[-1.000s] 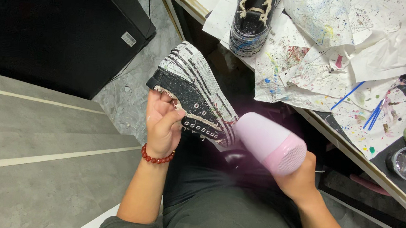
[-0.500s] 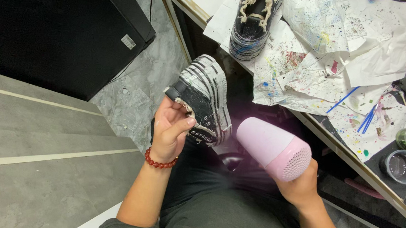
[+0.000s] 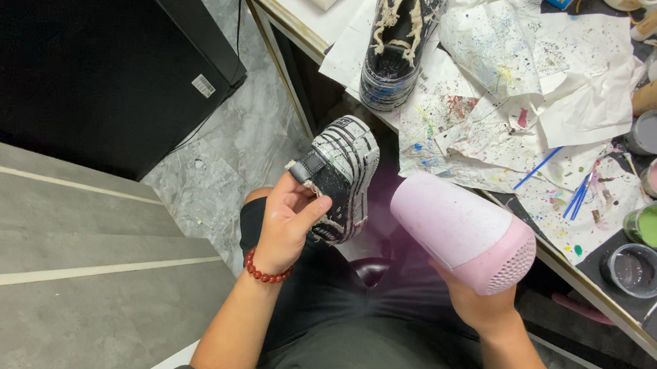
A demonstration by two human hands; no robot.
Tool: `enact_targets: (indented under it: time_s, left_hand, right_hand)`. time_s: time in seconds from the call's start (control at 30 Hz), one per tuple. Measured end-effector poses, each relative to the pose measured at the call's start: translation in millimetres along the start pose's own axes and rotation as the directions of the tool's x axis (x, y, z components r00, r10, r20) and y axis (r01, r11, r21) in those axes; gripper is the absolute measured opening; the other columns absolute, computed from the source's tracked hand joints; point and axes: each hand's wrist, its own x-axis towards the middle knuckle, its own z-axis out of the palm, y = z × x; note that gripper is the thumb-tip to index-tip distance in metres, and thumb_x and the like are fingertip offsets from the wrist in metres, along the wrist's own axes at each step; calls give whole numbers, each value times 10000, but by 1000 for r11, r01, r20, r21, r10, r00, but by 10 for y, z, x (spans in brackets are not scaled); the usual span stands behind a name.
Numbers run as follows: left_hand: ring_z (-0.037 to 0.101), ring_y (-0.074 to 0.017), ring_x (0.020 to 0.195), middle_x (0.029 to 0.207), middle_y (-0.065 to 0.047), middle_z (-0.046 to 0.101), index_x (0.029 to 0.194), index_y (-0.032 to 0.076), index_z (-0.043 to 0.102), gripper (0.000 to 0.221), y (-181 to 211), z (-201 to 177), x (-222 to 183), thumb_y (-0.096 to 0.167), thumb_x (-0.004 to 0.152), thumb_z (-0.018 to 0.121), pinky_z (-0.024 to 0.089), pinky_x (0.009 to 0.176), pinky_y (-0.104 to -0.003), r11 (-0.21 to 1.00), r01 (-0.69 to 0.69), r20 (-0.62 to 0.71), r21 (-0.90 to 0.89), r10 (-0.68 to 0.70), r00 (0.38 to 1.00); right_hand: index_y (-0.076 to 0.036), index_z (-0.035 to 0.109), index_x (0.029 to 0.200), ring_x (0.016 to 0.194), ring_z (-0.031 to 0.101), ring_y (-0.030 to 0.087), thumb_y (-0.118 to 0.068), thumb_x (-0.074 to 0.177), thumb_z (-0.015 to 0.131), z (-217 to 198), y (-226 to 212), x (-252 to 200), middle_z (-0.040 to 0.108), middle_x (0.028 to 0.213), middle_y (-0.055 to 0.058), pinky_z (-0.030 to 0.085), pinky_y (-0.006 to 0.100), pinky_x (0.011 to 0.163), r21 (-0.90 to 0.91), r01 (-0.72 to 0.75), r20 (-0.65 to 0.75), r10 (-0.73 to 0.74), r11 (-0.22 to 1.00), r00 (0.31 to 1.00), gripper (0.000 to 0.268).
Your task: The person dries a painted sneaker using a hair dryer, turning the shoe to dry different sides, and then uses a thin brush to apply green paint to specific sections of the shoe's sole and upper.
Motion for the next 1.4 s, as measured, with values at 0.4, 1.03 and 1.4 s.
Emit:
enact_targets:
  time_s: [0.4, 1.03, 1.4]
  left_hand:
    - [603, -176, 1242, 1336, -92, 631, 1393, -54, 549, 411, -35, 17, 10, 23, 1003, 653, 470, 1111, -346, 998, -45, 127, 43, 40, 991]
    - [655, -206, 991, 1098, -110, 704, 1144, -33, 696, 240, 234, 308, -55, 153, 992, 684, 514, 902, -312, 816, -237, 180, 527, 165, 970]
    - [618, -197, 994, 1091, -115, 666, 1160, -45, 677, 266, 187, 298, -51, 171, 1010, 638, 496, 899, -302, 866, -175, 166, 469, 108, 980]
  right_hand:
    - [-11, 668, 1189, 1141, 674, 286, 5, 810, 727, 34, 63, -68, 702, 1194, 144, 508, 362, 991, 215, 34, 17, -38, 976, 999, 384]
    - [-32, 698, 914, 736, 724, 336, -51, 757, 751, -37, 7, -175, 718, 842, 134, 550, 358, 655, 174, 59, -55, -50, 983, 997, 167]
    - [-5, 705, 1041, 917, 749, 300, -65, 801, 720, -240, -155, -129, 744, 998, 146, 561, 356, 834, 201, -55, -76, 72, 978, 994, 247]
